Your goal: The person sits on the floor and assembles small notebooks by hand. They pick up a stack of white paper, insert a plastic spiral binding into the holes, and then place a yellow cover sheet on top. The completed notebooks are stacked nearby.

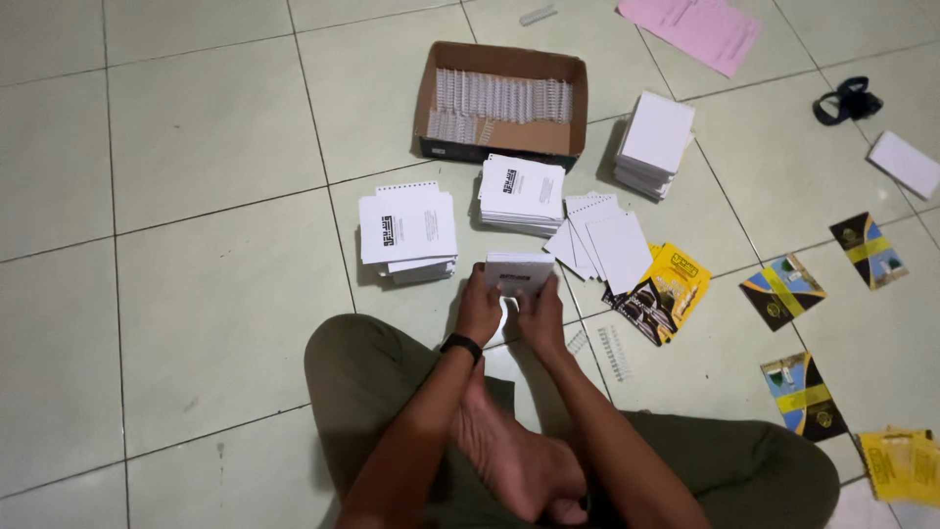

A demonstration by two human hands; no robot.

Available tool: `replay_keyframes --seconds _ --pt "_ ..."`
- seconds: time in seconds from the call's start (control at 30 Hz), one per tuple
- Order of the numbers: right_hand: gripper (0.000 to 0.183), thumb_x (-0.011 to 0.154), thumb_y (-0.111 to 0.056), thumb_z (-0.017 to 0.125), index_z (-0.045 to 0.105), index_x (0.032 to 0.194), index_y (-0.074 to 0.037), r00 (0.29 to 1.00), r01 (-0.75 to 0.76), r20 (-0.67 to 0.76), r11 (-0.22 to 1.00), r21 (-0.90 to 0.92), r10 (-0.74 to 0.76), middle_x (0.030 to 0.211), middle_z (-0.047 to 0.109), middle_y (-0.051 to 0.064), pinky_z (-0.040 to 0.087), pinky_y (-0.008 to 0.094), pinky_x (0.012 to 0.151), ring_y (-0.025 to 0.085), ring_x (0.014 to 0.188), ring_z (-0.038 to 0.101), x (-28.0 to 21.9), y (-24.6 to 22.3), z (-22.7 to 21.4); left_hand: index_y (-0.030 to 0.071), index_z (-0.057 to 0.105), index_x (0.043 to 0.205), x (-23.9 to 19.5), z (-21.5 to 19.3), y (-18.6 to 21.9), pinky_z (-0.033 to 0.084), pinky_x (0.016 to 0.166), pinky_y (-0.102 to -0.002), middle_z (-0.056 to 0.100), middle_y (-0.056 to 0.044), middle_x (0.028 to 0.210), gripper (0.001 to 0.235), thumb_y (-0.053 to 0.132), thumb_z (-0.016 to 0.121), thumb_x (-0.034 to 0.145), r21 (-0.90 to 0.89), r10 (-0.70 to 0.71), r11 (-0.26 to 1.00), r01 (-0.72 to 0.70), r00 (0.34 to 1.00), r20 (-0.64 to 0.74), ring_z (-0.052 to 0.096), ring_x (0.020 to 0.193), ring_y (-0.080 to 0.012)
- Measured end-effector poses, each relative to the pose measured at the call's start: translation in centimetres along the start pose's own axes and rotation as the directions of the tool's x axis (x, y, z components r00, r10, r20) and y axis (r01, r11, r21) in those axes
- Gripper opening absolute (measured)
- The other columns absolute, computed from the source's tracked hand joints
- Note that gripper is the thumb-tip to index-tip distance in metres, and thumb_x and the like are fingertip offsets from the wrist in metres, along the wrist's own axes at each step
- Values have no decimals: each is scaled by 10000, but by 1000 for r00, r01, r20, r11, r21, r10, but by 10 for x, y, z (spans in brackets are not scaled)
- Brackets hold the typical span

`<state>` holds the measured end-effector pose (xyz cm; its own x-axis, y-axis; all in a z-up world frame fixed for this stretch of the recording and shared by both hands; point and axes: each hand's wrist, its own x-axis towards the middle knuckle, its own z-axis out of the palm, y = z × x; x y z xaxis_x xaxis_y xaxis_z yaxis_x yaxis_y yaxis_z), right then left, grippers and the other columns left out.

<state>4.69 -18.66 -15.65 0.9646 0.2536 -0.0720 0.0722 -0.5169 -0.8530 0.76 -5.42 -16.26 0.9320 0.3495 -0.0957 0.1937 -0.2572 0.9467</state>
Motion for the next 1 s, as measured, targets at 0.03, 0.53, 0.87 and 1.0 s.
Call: replay_keyframes --seconds 0.03,0.53,0.87,1.0 --pt "553 987 -178 619 323 1414 11 1000 5 5 1000 -1 -5 1278 606 370 502 647 1017 557 1207 586 -2 -18 -7 -136 316 1477 4 4 -10 295 1212 -583 433 -374 1461 519 73 490 1035 -1 -1 1000 1 1000 -7 369 1418 -511" --pt "586 906 -13 646 440 1449 -85 998 6 -65 1000 1 -6 1229 651 299 551 587 994 511 1189 620 10 21 4 -116 365 1475 12 13 -40 395 1153 -560 524 -348 1398 524 111 510 1025 136 137 983 -127 988 -71 491 1331 -495" --pt "192 925 -239 695 680 1099 -158 993 -97 -72 994 -58 93 978 765 136 573 471 855 370 1041 724 11 -12 -19 34 465 1452 -3 -28 30 485 1069 -531 636 -240 1310 520 223 607 989 27 -5 1000 4 1000 30 585 1262 -411" --pt "277 869 -357 782 684 984 -125 995 -96 1 987 -130 97 863 722 162 533 501 765 404 924 721 -2 -4 -49 92 455 1411 5 -14 22 504 998 -535 647 -233 1270 457 302 567 1020 -1 35 999 -35 990 136 596 1240 -414"
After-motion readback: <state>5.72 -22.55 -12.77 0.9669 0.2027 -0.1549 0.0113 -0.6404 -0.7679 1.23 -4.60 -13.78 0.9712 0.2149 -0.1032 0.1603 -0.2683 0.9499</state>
